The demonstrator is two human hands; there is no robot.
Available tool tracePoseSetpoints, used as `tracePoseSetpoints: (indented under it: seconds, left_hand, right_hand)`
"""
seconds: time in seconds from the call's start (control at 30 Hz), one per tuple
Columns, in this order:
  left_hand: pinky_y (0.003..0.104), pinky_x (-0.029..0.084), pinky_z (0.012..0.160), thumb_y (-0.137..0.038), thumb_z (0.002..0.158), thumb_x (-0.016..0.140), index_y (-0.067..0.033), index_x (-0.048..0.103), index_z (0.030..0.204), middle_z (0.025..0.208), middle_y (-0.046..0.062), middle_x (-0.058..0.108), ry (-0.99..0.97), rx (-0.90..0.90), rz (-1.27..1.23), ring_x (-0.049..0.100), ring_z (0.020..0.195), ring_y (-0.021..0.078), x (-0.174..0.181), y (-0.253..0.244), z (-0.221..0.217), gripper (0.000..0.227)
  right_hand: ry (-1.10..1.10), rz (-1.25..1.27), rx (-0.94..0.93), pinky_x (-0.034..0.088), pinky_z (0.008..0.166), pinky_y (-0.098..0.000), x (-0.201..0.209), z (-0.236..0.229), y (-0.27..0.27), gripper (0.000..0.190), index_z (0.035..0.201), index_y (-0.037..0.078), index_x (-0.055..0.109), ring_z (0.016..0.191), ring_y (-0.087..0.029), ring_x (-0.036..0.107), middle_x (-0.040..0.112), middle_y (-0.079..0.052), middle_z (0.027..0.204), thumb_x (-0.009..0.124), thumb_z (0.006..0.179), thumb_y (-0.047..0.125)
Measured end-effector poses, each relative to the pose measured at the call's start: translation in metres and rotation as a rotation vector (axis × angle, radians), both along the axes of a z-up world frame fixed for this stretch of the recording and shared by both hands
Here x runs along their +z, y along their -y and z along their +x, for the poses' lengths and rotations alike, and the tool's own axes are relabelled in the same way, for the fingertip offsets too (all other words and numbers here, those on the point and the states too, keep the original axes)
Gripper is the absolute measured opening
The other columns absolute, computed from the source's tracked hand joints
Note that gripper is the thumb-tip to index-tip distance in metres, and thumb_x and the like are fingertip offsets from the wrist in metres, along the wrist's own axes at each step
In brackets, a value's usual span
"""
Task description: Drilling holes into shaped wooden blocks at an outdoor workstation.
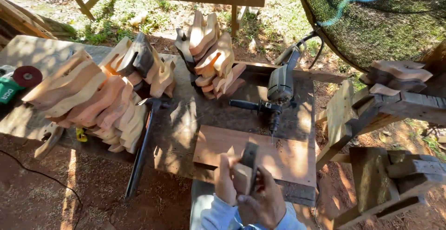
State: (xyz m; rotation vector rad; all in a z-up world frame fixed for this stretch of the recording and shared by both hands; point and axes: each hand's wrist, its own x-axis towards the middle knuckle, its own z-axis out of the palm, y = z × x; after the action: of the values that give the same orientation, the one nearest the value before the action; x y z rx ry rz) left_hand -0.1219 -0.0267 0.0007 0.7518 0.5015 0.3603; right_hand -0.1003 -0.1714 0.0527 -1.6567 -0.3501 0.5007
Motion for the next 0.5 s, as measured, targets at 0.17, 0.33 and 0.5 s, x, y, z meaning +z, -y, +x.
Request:
tracePoseSetpoints:
  seconds: [0.17, 0.33, 0.5]
  left_hand:
    - [0.047, 0.05, 0.105, -0.047, 0.094, 0.066, -0.0033, 0.045, 0.143, 0.147, 0.024, 0.041, -0.1, 0.457, 1.525, 0.05, 0.128, 0.0391, 0.072, -0.005, 0.001, 0.069]
    - [0.059, 0.036, 0.109, -0.033, 0.099, 0.053, -0.0011, 0.055, 0.132, 0.125, 0.019, 0.059, 0.139, -0.07, 1.971, 0.056, 0.113, 0.037, 0.061, -0.027, 0.029, 0.046]
    - [0.057, 0.043, 0.106, -0.009, 0.082, 0.064, -0.0029, 0.06, 0.106, 0.102, 0.014, 0.06, 0.096, 0.001, 1.909, 0.056, 0.09, 0.0358, 0.059, -0.014, 0.054, 0.025]
  right_hand:
    - [0.783, -0.496, 0.145, 0.046, 0.098, -0.0411, -0.012, 0.037, 0.002, 0.086, 0.145, 0.013, 0.052, 0.113, -0.03, 0.056, 0.061, -0.007, 0.126, 0.083, 0.07, 0.041]
    - [0.948, -0.669, -0.052, 0.045, 0.106, -0.0463, -0.026, 0.071, 0.036, 0.083, 0.141, 0.014, 0.052, 0.125, -0.031, 0.053, 0.054, -0.009, 0.141, 0.087, 0.07, 0.038]
    - [0.838, -0.655, -0.292, 0.044, 0.106, -0.0462, -0.069, 0.117, 0.087, 0.058, 0.129, 0.014, 0.064, 0.121, -0.032, 0.055, 0.058, -0.01, 0.131, 0.081, 0.076, 0.03]
